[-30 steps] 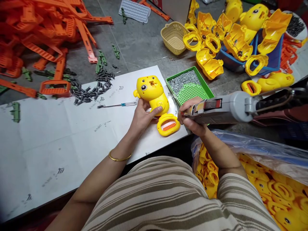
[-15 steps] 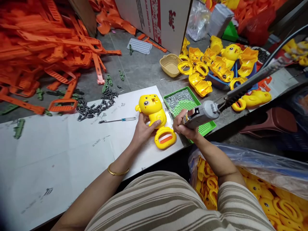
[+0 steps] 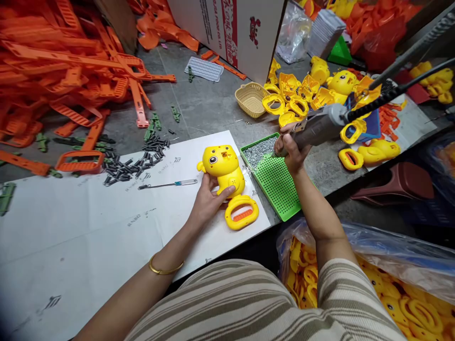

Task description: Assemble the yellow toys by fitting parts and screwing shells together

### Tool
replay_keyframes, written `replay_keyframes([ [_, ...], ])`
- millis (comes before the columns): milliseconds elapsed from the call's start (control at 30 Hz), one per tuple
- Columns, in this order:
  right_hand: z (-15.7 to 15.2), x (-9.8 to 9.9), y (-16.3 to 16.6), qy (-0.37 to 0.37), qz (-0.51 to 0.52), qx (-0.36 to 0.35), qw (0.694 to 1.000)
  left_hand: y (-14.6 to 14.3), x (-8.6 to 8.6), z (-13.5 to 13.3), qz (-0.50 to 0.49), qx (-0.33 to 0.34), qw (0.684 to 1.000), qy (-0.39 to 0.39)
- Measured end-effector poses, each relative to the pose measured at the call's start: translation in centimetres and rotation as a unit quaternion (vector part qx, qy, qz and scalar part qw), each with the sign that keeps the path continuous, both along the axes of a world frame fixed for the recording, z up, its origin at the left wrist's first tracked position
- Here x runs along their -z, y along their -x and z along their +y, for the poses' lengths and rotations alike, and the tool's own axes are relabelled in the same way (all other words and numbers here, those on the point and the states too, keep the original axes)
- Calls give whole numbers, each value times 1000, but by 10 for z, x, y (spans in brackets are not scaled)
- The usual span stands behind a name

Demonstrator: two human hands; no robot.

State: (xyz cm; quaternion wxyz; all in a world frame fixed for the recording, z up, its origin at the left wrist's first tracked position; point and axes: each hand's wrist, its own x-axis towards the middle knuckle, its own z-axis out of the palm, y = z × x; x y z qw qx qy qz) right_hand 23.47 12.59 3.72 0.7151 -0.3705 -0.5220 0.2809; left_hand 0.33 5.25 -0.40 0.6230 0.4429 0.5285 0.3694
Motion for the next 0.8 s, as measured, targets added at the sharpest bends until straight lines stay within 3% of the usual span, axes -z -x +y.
replay_keyframes([
  [167, 16, 13, 0, 9, -7, 9, 1000, 1, -3, 0, -10, 1, 1000, 25],
  [567, 17, 15, -1, 24, -15, 19, 999, 1, -5, 0, 7, -1, 1000, 21],
  [800, 5, -3, 6, -44, -3, -19, 999, 0, -6, 0, -8, -3, 1000, 29],
])
